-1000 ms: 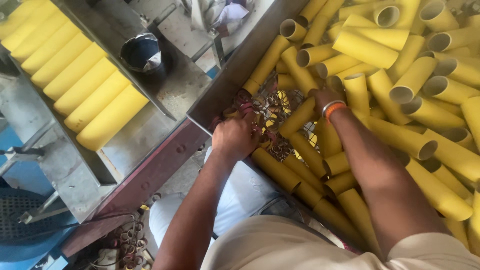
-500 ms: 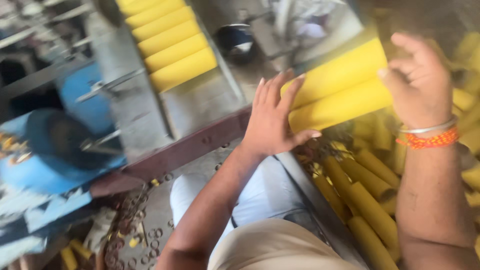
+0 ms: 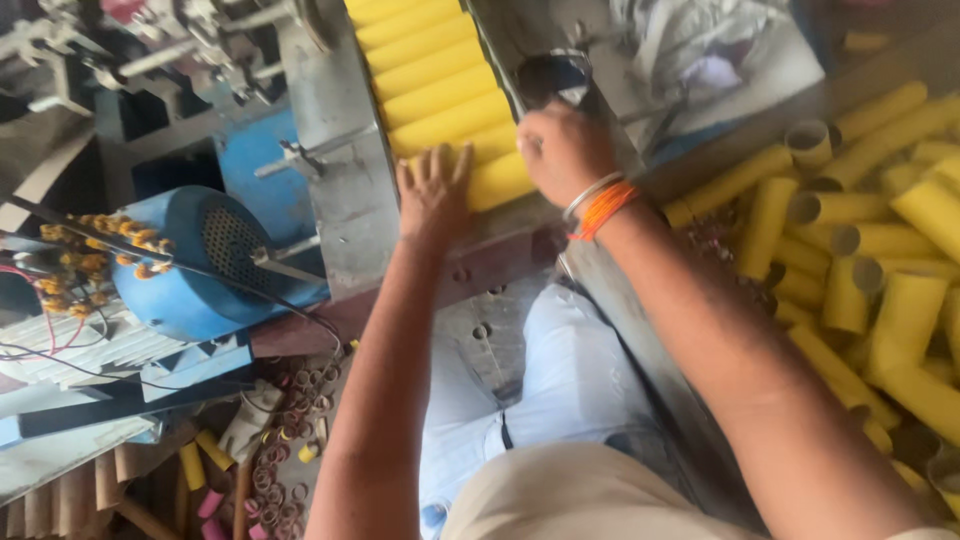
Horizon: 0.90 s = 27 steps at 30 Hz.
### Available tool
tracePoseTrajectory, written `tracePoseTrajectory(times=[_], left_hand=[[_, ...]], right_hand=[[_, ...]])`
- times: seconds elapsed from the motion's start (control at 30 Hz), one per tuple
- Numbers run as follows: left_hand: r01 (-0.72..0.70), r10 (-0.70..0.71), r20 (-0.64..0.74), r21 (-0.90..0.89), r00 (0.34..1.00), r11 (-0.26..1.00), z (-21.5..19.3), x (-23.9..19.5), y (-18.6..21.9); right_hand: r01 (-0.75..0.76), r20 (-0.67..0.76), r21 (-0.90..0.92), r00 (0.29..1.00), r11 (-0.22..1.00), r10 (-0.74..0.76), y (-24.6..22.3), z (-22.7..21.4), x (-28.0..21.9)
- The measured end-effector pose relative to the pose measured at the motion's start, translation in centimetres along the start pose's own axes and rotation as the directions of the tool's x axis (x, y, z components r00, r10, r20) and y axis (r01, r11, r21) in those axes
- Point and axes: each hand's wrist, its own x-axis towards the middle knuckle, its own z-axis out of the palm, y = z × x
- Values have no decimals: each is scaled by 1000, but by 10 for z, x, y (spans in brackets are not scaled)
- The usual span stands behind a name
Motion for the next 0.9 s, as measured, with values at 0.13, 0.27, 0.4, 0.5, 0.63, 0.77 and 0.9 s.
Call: tracePoseTrajectory(times=[0.13,0.27,0.4,0.5,0.63,0.77,0.9], left_hand=[[23,-22,155,-8,988,1000,4,4,-4],[31,-39,224,36,974,999,-25,-1,3],[-81,87,59,-94,994,992,-58,3,46],[-262,212,-155,-603,965,754,-77,-9,109],[-334,460,-22,-717,888,611,-77,-12,218],[-237,499,358,-572,789,785,-68,-13,258],[-264,494,269,-591,827,762,-55,-21,250]], right_hand=[[-144,18,167,989,975,143,26,-50,-20],[-296,49,331,954,896,297,96,-104,-86],[-511,44,105,859,853,510,189,-140,-184],[-591,188,47,797,806,573,247,-122,-253],[-262,678,-430,538,864,501,264,-47,-326],[-322,611,-425,588,846,530,232,-5,-343],[-385,592,-424,566,819,573,205,-24,-308]])
